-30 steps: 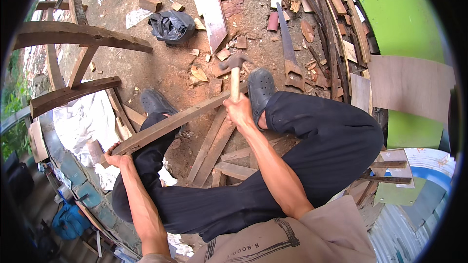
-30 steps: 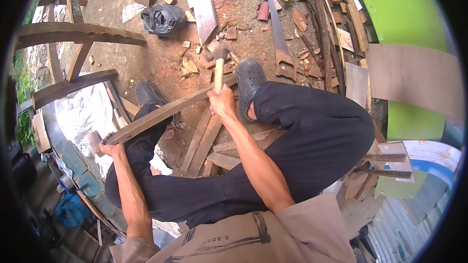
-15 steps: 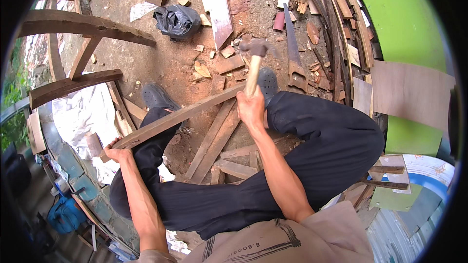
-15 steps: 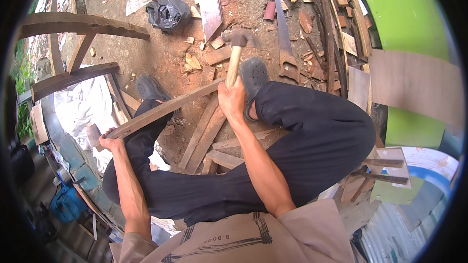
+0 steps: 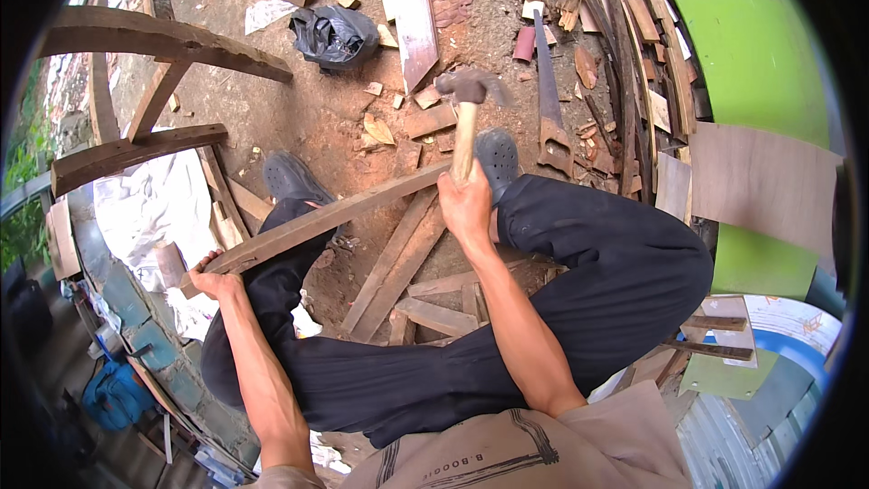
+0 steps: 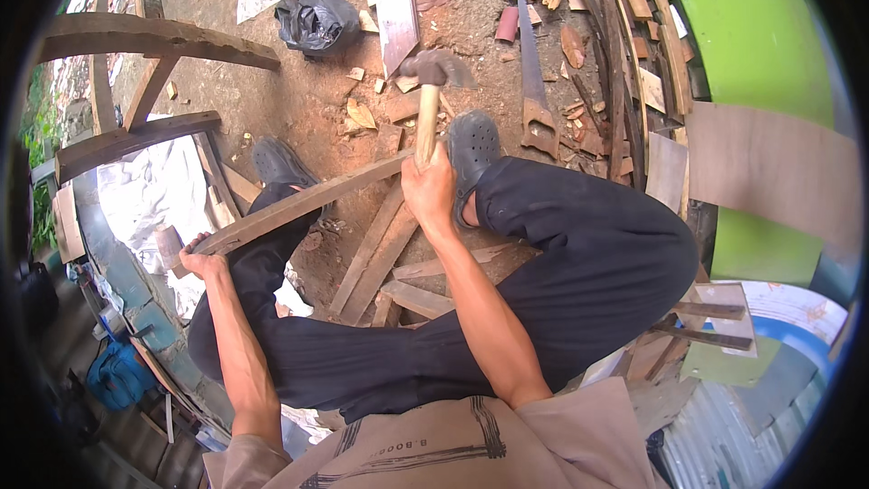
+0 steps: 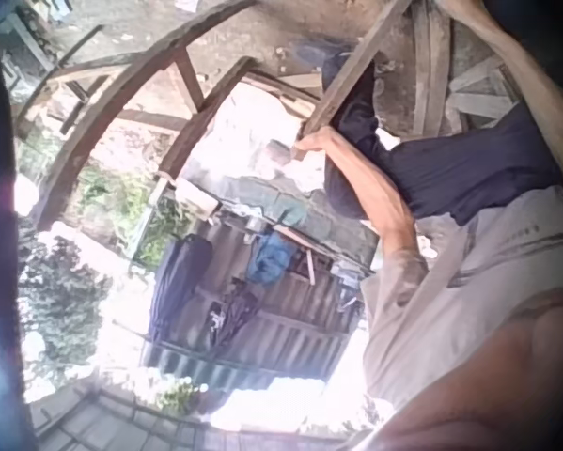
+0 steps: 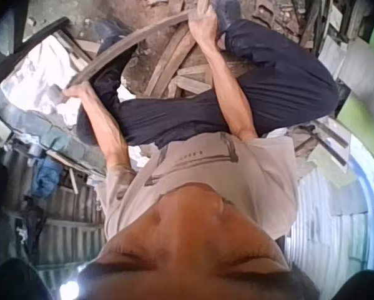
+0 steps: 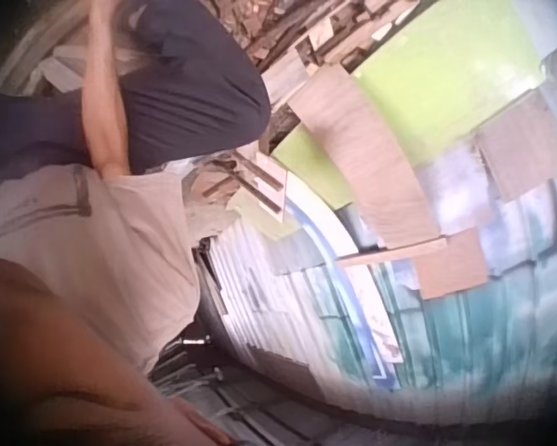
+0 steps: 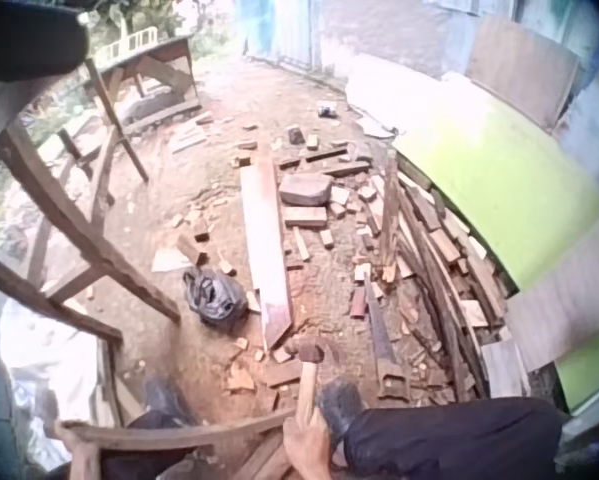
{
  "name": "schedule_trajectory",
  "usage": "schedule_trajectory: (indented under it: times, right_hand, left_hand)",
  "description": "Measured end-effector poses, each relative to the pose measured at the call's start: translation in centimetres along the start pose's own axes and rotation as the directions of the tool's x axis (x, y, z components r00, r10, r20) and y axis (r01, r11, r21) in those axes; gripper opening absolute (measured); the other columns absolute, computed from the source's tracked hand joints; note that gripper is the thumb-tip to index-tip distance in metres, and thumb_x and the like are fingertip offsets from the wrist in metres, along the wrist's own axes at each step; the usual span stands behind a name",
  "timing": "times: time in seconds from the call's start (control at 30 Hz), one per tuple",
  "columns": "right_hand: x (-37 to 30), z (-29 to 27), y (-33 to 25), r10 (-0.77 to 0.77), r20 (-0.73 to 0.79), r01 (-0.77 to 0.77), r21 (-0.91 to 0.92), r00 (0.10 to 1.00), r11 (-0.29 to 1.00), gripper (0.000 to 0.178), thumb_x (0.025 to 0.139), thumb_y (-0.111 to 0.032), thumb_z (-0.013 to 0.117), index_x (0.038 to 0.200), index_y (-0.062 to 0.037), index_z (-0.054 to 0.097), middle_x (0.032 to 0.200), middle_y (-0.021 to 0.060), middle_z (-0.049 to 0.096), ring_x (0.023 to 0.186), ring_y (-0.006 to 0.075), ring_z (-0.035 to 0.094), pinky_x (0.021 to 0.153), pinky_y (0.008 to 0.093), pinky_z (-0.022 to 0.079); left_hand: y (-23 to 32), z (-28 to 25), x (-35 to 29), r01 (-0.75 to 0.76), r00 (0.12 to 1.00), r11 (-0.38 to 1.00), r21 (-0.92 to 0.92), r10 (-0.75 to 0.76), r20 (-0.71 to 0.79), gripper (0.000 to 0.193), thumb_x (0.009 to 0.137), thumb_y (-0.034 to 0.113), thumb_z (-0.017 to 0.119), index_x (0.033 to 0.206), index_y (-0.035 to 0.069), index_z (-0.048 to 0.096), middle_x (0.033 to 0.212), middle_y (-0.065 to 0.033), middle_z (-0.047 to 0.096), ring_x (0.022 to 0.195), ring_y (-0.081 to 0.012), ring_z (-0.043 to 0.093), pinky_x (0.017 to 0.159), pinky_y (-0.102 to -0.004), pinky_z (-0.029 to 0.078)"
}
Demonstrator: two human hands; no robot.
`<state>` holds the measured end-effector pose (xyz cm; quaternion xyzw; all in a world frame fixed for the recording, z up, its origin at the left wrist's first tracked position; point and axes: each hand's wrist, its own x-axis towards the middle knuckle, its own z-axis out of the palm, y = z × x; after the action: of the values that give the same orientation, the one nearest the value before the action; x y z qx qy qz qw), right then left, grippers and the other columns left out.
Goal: The person sits on the ground and uses a hammer to strike a wooden plank held between their legs. They repeatedly hit the plank, reposition it, and continue hammering until the plank breaks into smaller pieces.
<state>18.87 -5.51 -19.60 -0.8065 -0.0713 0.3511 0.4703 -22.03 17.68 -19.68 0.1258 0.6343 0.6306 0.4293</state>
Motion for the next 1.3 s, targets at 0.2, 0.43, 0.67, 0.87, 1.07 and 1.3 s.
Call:
schedule_trajectory:
  times: [0.2, 0.43, 0.67, 0.87, 1.07, 1.3]
  right_hand:
    - [-1.1, 2.4, 7.9, 0.219, 0.125, -0.179, -0.273, 0.968, 0.945, 0.025, 0.083, -0.01, 0.06, 0.101, 0.0063, 0.054, 0.087, 0.0236, 0.066, 0.078, 0.0356, 0.069, 0.07, 0.0424, 0.053]
    - [1.4, 0.8, 2.5, 0.095, 0.029, -0.095, -0.01, 0.995, 0.995, 0.03, 0.081, -0.013, 0.064, 0.103, 0.0051, 0.056, 0.086, 0.0238, 0.066, 0.085, 0.0351, 0.068, 0.075, 0.0435, 0.051]
    - [-0.4, 4.1, 7.3, 0.526, 0.275, -0.477, -0.229, 0.804, 0.849, 0.021, 0.079, -0.004, 0.055, 0.094, 0.0096, 0.058, 0.07, 0.0188, 0.061, 0.056, 0.0264, 0.063, 0.048, 0.0397, 0.049]
    - [2.2, -0.5, -1.5, 0.241, 0.149, -0.268, 0.2, 0.959, 0.942, 0.016, 0.085, -0.001, 0.056, 0.1, 0.0011, 0.049, 0.064, 0.0021, 0.05, 0.041, 0.01, 0.045, 0.034, 0.0273, 0.038]
    - [-0.6, 3.2, 2.3, 0.278, -0.116, -0.212, 0.395, 0.954, 0.894, 0.01, 0.088, 0.0, 0.052, 0.094, 0.0007, 0.044, 0.063, 0.0039, 0.049, 0.041, 0.0127, 0.044, 0.034, 0.0278, 0.039]
    - [0.1, 1.8, 1.4, 0.455, 0.377, -0.537, 0.149, 0.807, 0.83, 0.014, 0.085, -0.002, 0.059, 0.094, -0.0022, 0.048, 0.066, 0.0034, 0.049, 0.045, 0.0109, 0.045, 0.038, 0.028, 0.037]
  left_hand:
    - [0.1, 3.4, -1.9, -0.013, 0.996, 1.0, 0.001, 0.013, 0.083, 0.014, 0.078, 0.016, 0.047, 0.073, 0.003, 0.044, 0.073, -0.0136, 0.051, 0.067, -0.0281, 0.054, 0.068, -0.0444, 0.051]
    - [0.2, 1.0, -0.8, -0.025, 0.999, 0.999, -0.034, 0.026, 0.032, 0.014, 0.077, 0.016, 0.048, 0.071, 0.005, 0.044, 0.071, -0.0117, 0.05, 0.066, -0.0264, 0.053, 0.067, -0.0412, 0.052]
    - [0.4, 4.8, -3.8, -0.029, 0.997, 0.998, 0.054, 0.033, -0.069, 0.014, 0.077, 0.016, 0.049, 0.071, 0.004, 0.044, 0.069, -0.0113, 0.05, 0.065, -0.0264, 0.055, 0.066, -0.0406, 0.052]
    - [0.3, 2.7, -2.2, -0.059, 0.996, 0.998, -0.009, 0.059, -0.074, 0.014, 0.078, 0.016, 0.048, 0.073, 0.003, 0.044, 0.07, -0.0123, 0.05, 0.065, -0.0272, 0.055, 0.062, -0.0404, 0.052]
    - [0.4, 3.1, -2.0, -0.093, 0.99, 0.995, -0.034, 0.096, 0.1, 0.013, 0.078, 0.017, 0.047, 0.076, 0.004, 0.046, 0.076, -0.0138, 0.054, 0.072, -0.0277, 0.057, 0.072, -0.0404, 0.051]
    - [0.2, 1.7, -1.5, -0.064, 0.957, 0.989, -0.133, 0.099, 0.273, 0.016, 0.077, 0.018, 0.049, 0.084, 0.004, 0.05, 0.077, -0.0106, 0.056, 0.076, -0.026, 0.056, 0.077, -0.0401, 0.049]
